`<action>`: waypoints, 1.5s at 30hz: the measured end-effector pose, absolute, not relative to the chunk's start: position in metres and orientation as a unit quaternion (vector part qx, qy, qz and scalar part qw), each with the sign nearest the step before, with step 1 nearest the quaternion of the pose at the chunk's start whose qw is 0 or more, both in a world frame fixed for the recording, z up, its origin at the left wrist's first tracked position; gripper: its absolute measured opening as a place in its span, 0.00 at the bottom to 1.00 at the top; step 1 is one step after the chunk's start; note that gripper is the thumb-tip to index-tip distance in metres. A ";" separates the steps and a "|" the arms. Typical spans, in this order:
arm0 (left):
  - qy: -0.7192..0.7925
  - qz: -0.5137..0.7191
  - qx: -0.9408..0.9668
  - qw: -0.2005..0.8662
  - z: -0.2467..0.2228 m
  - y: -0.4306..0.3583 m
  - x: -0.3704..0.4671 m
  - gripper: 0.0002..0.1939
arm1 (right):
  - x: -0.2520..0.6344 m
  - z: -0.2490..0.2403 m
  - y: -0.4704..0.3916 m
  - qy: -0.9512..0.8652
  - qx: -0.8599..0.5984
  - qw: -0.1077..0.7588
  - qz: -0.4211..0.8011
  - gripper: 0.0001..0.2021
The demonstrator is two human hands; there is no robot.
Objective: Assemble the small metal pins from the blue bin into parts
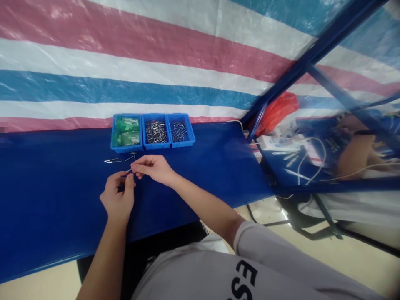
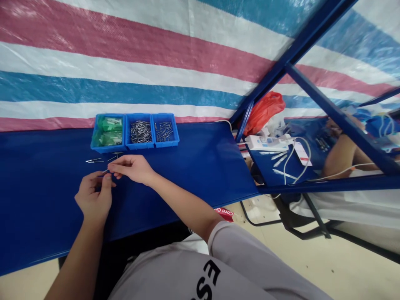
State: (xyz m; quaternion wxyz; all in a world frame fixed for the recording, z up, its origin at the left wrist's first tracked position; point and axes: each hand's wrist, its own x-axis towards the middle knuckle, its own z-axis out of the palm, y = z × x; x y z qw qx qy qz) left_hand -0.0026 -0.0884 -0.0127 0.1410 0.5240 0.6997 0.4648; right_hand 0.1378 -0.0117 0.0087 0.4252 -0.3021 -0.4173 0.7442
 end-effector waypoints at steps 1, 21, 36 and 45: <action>0.697 0.472 0.519 0.147 -0.012 -0.088 -0.001 0.22 | 0.138 0.009 -0.012 -0.416 -0.301 0.424 0.745 0.19; 0.699 0.476 0.515 0.139 -0.015 -0.090 -0.004 0.18 | 0.140 0.012 -0.013 -0.407 -0.313 0.413 0.752 0.21; 0.700 0.459 0.523 0.163 -0.015 -0.090 -0.008 0.20 | 0.137 0.006 -0.014 -0.427 -0.311 0.394 0.752 0.22; 0.694 0.474 0.511 0.180 -0.012 -0.090 -0.001 0.20 | 0.138 0.006 -0.012 -0.433 -0.315 0.393 0.748 0.20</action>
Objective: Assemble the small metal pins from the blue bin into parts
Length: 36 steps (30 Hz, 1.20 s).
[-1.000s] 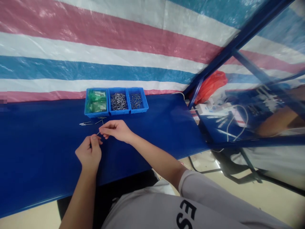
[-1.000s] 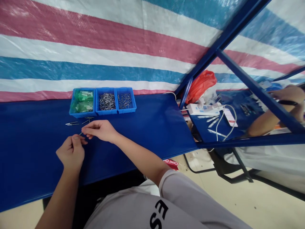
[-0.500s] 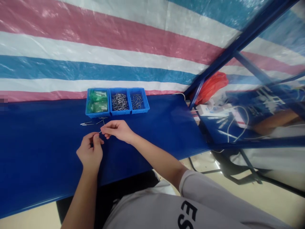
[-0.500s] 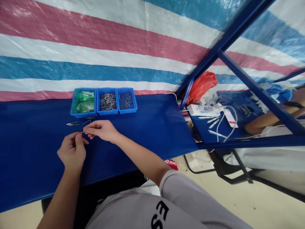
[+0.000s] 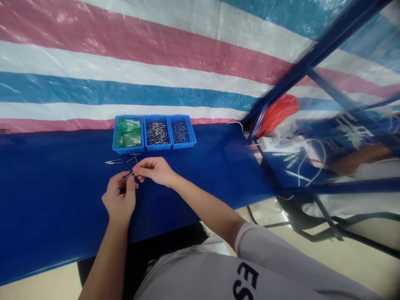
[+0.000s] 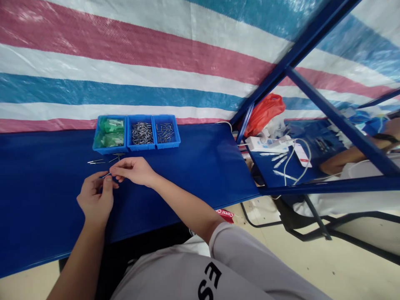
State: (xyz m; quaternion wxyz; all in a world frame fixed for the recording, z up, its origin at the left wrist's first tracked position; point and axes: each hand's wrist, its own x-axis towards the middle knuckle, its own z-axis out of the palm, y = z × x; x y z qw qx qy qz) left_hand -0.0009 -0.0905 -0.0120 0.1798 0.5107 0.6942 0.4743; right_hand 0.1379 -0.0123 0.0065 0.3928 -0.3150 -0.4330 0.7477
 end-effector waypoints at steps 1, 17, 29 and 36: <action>0.693 0.472 0.516 0.175 -0.013 -0.090 -0.001 0.20 | 0.138 0.006 -0.012 -0.436 -0.312 0.393 0.747 0.19; 0.655 0.443 0.582 0.189 -0.017 -0.091 -0.012 0.23 | 0.142 0.008 -0.011 -0.428 -0.299 0.402 0.752 0.20; 0.680 0.449 0.546 0.195 -0.014 -0.089 -0.008 0.21 | 0.151 0.004 0.011 -0.251 -0.410 0.601 0.638 0.17; 0.694 0.435 0.543 0.183 -0.011 -0.089 -0.006 0.20 | 0.150 -0.001 0.003 -0.539 -0.434 0.485 0.534 0.09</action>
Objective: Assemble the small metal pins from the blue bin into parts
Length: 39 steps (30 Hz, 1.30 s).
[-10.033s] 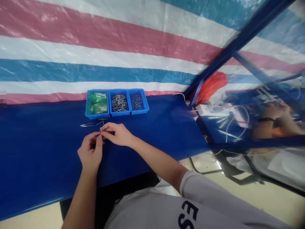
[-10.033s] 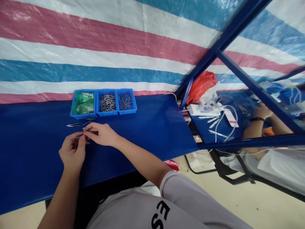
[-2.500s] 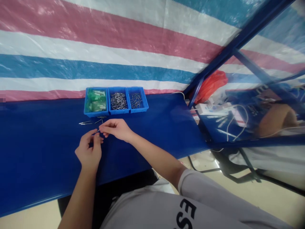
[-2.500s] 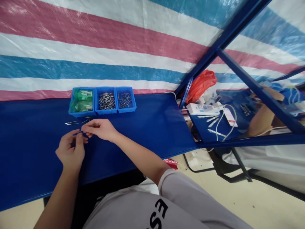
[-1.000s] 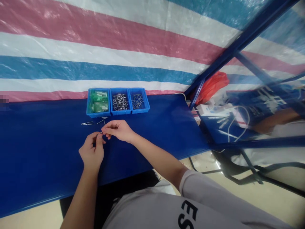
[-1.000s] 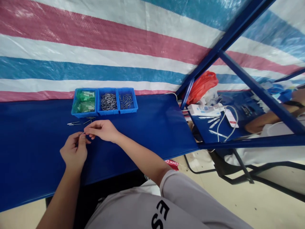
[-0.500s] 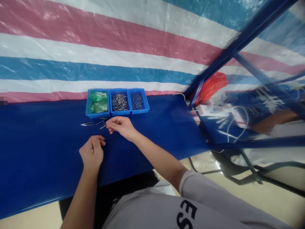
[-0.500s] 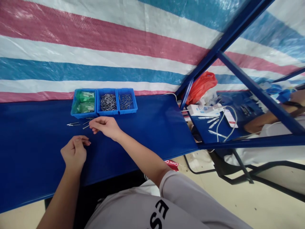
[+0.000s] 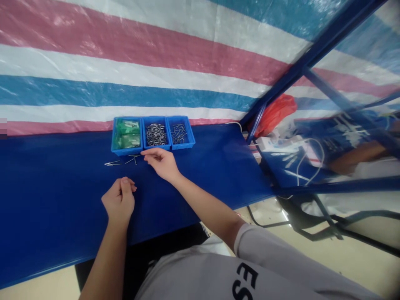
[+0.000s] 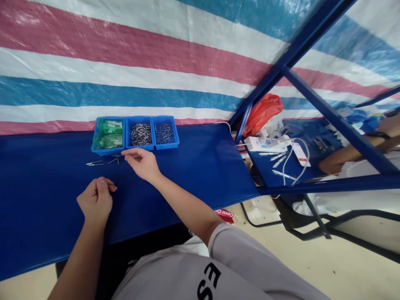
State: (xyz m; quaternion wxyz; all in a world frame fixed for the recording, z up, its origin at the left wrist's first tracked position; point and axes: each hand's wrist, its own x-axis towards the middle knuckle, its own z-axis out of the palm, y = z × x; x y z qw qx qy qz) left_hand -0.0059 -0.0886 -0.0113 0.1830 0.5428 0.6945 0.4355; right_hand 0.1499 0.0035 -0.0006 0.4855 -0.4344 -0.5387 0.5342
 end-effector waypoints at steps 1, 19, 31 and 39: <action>0.695 0.437 0.542 0.182 -0.011 -0.088 -0.006 0.20 | 0.150 -0.001 0.001 -0.617 -0.429 0.443 0.490 0.09; 0.694 0.425 0.555 0.173 -0.013 -0.089 -0.008 0.18 | 0.147 -0.008 -0.007 -0.848 -0.360 0.263 0.287 0.14; 0.658 0.467 0.572 0.148 -0.014 -0.083 -0.003 0.14 | 0.139 -0.012 -0.014 -0.589 -0.349 0.451 0.572 0.12; 0.643 0.482 0.575 0.154 -0.018 -0.084 -0.005 0.10 | 0.139 -0.012 -0.009 -0.496 -0.314 0.460 0.666 0.17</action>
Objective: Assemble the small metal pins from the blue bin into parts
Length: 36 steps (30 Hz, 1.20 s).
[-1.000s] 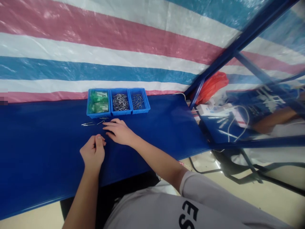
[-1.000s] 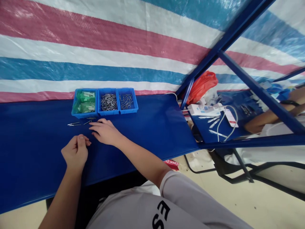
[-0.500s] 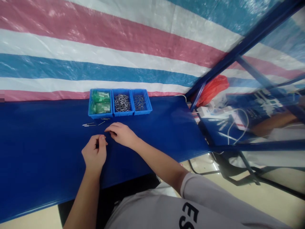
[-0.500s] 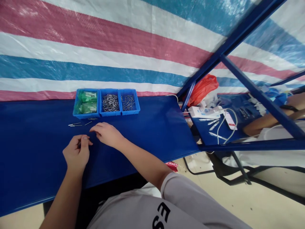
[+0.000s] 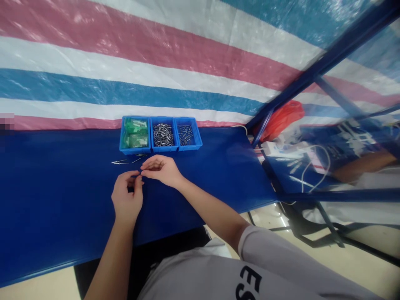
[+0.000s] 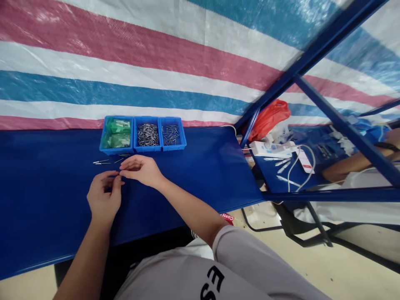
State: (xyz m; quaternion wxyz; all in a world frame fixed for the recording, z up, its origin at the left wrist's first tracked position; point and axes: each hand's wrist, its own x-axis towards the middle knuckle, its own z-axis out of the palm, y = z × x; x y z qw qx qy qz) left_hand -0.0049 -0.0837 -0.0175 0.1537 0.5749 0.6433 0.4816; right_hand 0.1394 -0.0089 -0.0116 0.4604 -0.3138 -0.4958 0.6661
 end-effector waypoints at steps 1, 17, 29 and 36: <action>0.642 0.485 0.573 0.154 -0.018 -0.083 -0.005 0.10 | 0.140 -0.011 -0.009 -0.500 -0.309 0.460 0.665 0.16; 0.693 0.465 0.534 0.140 -0.019 -0.086 -0.005 0.15 | 0.137 -0.011 -0.014 -0.548 -0.282 0.423 0.665 0.10; 0.654 0.498 0.554 0.132 -0.020 -0.084 -0.006 0.11 | 0.135 -0.009 -0.012 -0.505 -0.300 0.427 0.688 0.19; 0.688 0.500 0.504 0.153 -0.020 -0.085 -0.006 0.14 | 0.136 -0.011 -0.017 -0.564 -0.289 0.399 0.662 0.16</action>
